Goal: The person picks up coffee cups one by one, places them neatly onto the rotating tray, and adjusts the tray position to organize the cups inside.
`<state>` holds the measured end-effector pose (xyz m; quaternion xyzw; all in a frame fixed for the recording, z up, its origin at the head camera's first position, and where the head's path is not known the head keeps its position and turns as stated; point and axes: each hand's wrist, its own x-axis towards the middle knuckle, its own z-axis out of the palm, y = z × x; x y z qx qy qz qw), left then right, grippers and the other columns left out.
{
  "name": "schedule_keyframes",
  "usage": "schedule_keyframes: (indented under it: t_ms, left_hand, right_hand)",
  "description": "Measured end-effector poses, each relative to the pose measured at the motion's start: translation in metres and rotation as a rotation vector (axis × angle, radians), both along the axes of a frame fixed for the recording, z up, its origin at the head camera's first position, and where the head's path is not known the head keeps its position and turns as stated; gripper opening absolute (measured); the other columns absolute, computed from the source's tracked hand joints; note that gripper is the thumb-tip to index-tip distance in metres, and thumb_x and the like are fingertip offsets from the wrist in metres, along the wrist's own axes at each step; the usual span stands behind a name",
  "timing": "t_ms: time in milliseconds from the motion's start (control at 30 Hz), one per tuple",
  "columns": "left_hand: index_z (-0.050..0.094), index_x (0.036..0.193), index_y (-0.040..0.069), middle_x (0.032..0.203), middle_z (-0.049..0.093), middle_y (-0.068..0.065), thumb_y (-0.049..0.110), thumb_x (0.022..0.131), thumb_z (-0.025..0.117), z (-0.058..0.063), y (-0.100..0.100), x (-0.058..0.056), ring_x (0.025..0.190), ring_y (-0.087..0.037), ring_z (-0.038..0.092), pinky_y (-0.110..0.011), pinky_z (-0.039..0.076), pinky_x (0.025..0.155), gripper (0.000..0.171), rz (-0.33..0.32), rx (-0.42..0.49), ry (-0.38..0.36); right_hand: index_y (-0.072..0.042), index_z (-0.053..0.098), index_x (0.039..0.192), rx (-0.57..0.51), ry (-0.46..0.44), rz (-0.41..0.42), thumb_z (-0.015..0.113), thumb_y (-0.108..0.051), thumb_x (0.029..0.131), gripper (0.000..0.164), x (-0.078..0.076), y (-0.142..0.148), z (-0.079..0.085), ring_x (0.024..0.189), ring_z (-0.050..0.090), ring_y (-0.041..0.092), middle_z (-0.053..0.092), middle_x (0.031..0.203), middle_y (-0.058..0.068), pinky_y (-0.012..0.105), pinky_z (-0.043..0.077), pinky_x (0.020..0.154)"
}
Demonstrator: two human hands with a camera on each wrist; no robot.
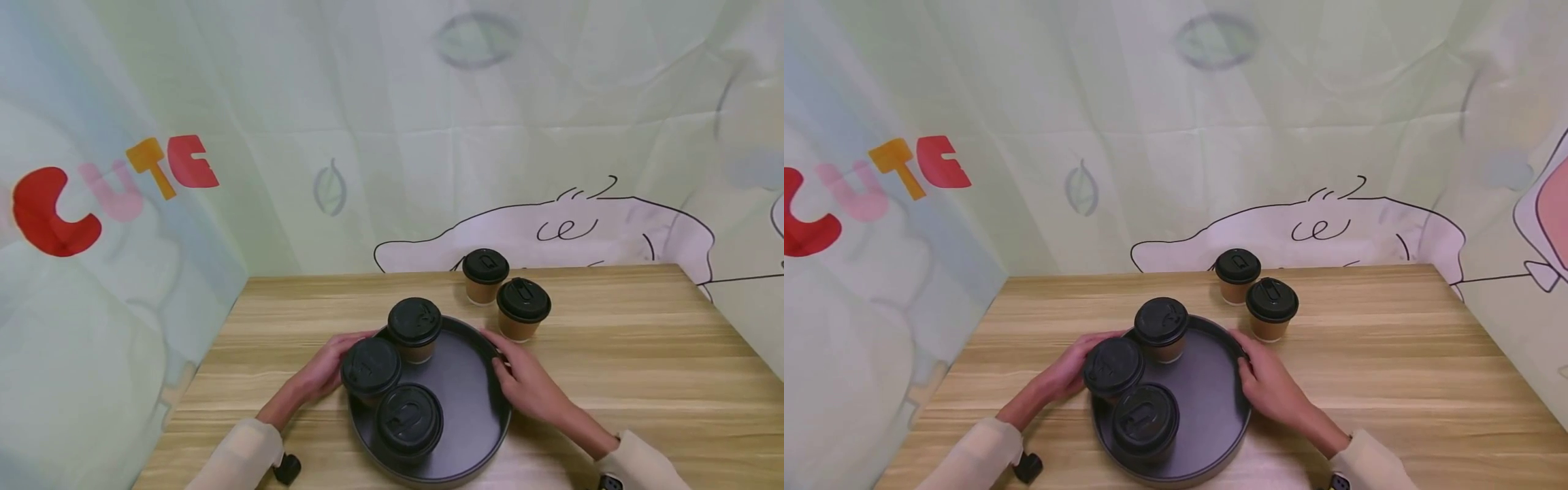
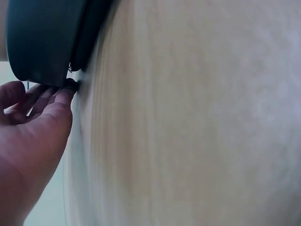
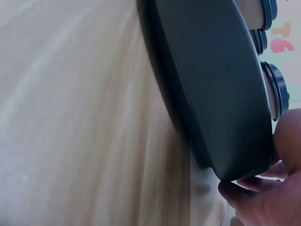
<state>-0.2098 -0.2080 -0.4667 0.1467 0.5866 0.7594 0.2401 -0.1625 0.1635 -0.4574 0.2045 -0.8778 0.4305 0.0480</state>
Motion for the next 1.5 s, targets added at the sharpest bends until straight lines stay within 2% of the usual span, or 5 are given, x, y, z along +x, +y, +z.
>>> schedule_keyframes:
  t_ms: [500,767,900,1233,1500]
  left_hand:
    - [0.033,0.153,-0.017,0.146,0.057,-0.014,0.012,0.113,0.037,0.001,0.002,0.000,0.126,-0.013,0.060,-0.032,0.050,0.105,0.050,0.015,-0.023,-0.013]
    - [0.033,0.153,-0.016,0.149,0.054,-0.017,0.012,0.113,0.034,0.003,0.002,0.000,0.127,-0.013,0.059,-0.032,0.050,0.105,0.049,0.022,-0.057,-0.011]
    - [0.033,0.153,-0.016,0.152,0.050,-0.020,0.012,0.113,0.034,0.003,0.002,0.001,0.127,-0.012,0.059,-0.032,0.049,0.106,0.049,0.027,-0.068,-0.016]
    - [0.033,0.153,-0.015,0.154,0.048,-0.021,0.015,0.113,0.036,0.002,0.001,0.000,0.128,-0.013,0.058,-0.033,0.049,0.106,0.050,0.010,-0.067,-0.024]
    - [0.034,0.153,-0.015,0.152,0.050,-0.019,0.014,0.112,0.037,0.002,0.001,-0.001,0.127,-0.013,0.060,-0.032,0.049,0.106,0.050,0.011,-0.056,-0.032]
  right_hand:
    - [0.000,0.051,0.149,-0.062,-0.014,-0.007,0.057,0.007,0.100,0.050,0.011,0.003,0.000,0.125,0.061,0.040,0.052,0.150,0.023,0.048,0.056,0.095]
    - [-0.002,0.050,0.149,-0.065,-0.069,-0.005,0.063,-0.014,0.105,0.047,0.011,0.009,0.004,0.123,0.063,0.035,0.062,0.138,0.019,0.044,0.056,0.097]
    - [-0.002,0.050,0.148,-0.040,-0.049,0.002,0.065,-0.023,0.104,0.051,0.012,0.013,0.010,0.122,0.063,0.035,0.063,0.137,0.017,0.048,0.056,0.098]
    - [-0.008,0.050,0.150,0.135,0.099,-0.036,0.071,-0.043,0.099,0.066,0.011,0.019,0.035,0.127,0.060,0.030,0.061,0.142,0.013,0.051,0.051,0.104]
    - [-0.006,0.053,0.148,0.161,0.356,-0.037,0.083,-0.034,0.090,0.071,-0.005,0.029,0.049,0.131,0.056,0.030,0.059,0.144,0.010,0.054,0.049,0.104]
